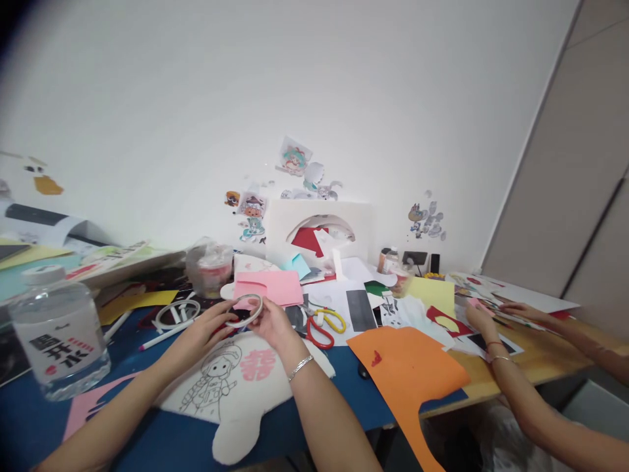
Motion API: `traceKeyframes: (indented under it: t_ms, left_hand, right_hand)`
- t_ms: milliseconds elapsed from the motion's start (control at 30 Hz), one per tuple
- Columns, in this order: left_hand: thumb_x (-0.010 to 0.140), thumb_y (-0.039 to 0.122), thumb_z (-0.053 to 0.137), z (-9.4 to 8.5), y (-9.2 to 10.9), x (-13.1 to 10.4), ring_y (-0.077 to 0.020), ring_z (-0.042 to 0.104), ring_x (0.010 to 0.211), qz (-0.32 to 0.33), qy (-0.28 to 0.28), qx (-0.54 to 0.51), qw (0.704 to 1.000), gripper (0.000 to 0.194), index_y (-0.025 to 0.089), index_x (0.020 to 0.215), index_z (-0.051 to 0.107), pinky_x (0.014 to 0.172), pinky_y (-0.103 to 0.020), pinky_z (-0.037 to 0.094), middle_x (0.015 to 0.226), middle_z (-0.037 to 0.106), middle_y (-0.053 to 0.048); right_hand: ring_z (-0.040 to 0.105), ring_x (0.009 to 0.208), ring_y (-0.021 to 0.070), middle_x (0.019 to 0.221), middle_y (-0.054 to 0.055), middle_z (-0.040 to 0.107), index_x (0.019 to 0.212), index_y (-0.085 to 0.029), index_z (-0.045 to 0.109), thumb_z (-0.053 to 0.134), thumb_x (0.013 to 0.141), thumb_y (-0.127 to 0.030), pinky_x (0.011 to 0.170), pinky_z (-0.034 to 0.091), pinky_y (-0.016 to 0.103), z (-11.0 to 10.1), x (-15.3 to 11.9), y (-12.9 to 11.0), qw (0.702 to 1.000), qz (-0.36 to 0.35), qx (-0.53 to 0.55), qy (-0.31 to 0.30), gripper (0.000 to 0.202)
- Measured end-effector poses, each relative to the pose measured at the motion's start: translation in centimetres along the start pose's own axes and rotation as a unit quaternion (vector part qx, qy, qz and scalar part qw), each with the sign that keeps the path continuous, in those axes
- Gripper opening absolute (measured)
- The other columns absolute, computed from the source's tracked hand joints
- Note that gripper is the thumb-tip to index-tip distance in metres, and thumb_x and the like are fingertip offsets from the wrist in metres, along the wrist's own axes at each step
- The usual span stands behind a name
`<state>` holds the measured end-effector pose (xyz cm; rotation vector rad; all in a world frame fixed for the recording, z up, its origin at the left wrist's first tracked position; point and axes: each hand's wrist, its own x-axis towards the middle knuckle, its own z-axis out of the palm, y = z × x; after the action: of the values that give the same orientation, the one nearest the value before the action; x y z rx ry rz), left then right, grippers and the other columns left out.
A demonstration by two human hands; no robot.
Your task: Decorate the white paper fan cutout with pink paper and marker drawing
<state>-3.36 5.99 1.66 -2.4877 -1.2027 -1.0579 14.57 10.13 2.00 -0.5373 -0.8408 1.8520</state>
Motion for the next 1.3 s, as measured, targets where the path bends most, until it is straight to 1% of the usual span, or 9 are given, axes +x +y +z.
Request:
traceKeyframes:
  t_ms: [100, 200, 333, 500, 600, 700, 833, 1033, 1300]
  left_hand:
    - [0.088, 0.037, 0.041, 0.0, 0.2, -0.1, -0.0258, 0.051, 0.116, -0.016, -0.020, -0.022, 0.999, 0.031, 0.020, 0.105, 0.062, 0.096, -0.038, 0.043, 0.136, 0.045, -0.012]
    - [0.089, 0.038, 0.040, -0.2, 0.6, -0.2, -0.0245, 0.055, 0.112, -0.033, -0.055, -0.044, 0.997, 0.033, 0.022, 0.108, 0.061, 0.092, -0.034, 0.046, 0.142, 0.038, -0.010]
    - [0.089, 0.040, 0.038, -0.4, 0.9, -0.2, -0.0240, 0.055, 0.112, -0.053, -0.077, -0.046, 0.995, 0.036, 0.022, 0.112, 0.059, 0.093, -0.034, 0.045, 0.143, 0.036, -0.010]
    - [0.090, 0.037, 0.038, -0.2, 0.6, -0.2, -0.0254, 0.048, 0.119, -0.017, -0.067, -0.010, 0.998, 0.033, 0.018, 0.101, 0.063, 0.099, -0.036, 0.040, 0.141, 0.038, -0.011]
    - [0.089, 0.036, 0.040, 0.1, 0.8, -0.1, -0.0264, 0.046, 0.119, 0.003, -0.043, 0.004, 0.999, 0.032, 0.016, 0.092, 0.064, 0.099, -0.038, 0.038, 0.132, 0.047, -0.015]
    - [0.090, 0.035, 0.035, 0.4, 1.4, 0.0, -0.0220, 0.057, 0.096, 0.006, -0.029, 0.010, 1.000, 0.035, 0.016, 0.082, 0.063, 0.086, -0.034, 0.046, 0.101, 0.062, -0.012]
    - [0.091, 0.037, 0.032, 0.7, 1.9, 0.1, -0.0191, 0.055, 0.070, -0.013, -0.031, 0.025, 0.999, 0.039, 0.017, 0.067, 0.057, 0.070, -0.033, 0.047, 0.071, 0.058, -0.006]
    - [0.091, 0.036, 0.029, 1.0, 1.7, -0.2, -0.0186, 0.057, 0.070, -0.029, -0.053, 0.020, 0.998, 0.038, 0.017, 0.073, 0.056, 0.066, -0.030, 0.046, 0.074, 0.059, -0.007]
    - [0.090, 0.035, 0.028, 0.9, 1.9, -0.3, -0.0189, 0.058, 0.077, -0.054, -0.078, -0.006, 0.995, 0.035, 0.018, 0.080, 0.058, 0.071, -0.030, 0.047, 0.081, 0.060, -0.007]
  right_hand:
    - [0.051, 0.054, 0.0102, 0.063, 0.000, 0.059, 0.090, -0.016, 0.064, 0.056, 0.080, -0.030, 0.059, 0.045, 0.025, 0.4, -0.4, -0.1, 0.999, -0.019, 0.000, -0.033, 0.019]
    - [0.057, 0.066, 0.0115, 0.075, 0.002, 0.063, 0.093, -0.017, 0.064, 0.064, 0.074, -0.029, 0.065, 0.046, 0.024, 0.8, -1.1, -0.2, 0.993, -0.054, -0.027, -0.104, 0.023]
    - [0.056, 0.069, 0.0096, 0.084, 0.002, 0.063, 0.094, -0.018, 0.064, 0.069, 0.069, -0.025, 0.066, 0.045, 0.021, 1.3, -2.0, -0.4, 0.981, -0.084, -0.075, -0.159, 0.027]
    - [0.054, 0.063, 0.0087, 0.088, 0.004, 0.064, 0.096, -0.018, 0.064, 0.069, 0.066, -0.030, 0.065, 0.046, 0.023, 1.5, -2.3, -0.3, 0.974, -0.111, -0.154, -0.125, 0.033]
    - [0.056, 0.065, 0.0104, 0.082, 0.003, 0.064, 0.099, -0.018, 0.063, 0.068, 0.066, -0.034, 0.066, 0.046, 0.025, 1.5, -1.9, 0.2, 0.962, -0.128, -0.209, -0.117, 0.037]
    - [0.057, 0.071, 0.0131, 0.077, 0.001, 0.063, 0.098, -0.018, 0.063, 0.065, 0.069, -0.034, 0.070, 0.045, 0.027, 1.4, -1.4, 0.9, 0.938, -0.175, -0.281, -0.106, 0.033]
    - [0.055, 0.069, 0.0124, 0.074, -0.001, 0.060, 0.093, -0.019, 0.060, 0.063, 0.066, -0.023, 0.069, 0.044, 0.026, 1.3, -0.8, 1.8, 0.905, -0.272, -0.327, -0.022, 0.027]
    - [0.057, 0.070, 0.0149, 0.073, 0.001, 0.061, 0.073, -0.019, 0.059, 0.060, 0.066, -0.022, 0.068, 0.045, 0.028, 1.6, -1.0, 1.8, 0.886, -0.287, -0.362, -0.010, 0.008]
    - [0.055, 0.067, 0.0136, 0.071, -0.001, 0.058, 0.073, -0.020, 0.057, 0.055, 0.071, -0.023, 0.068, 0.043, 0.027, 1.5, -1.3, 1.8, 0.855, -0.306, -0.419, -0.019, 0.004]
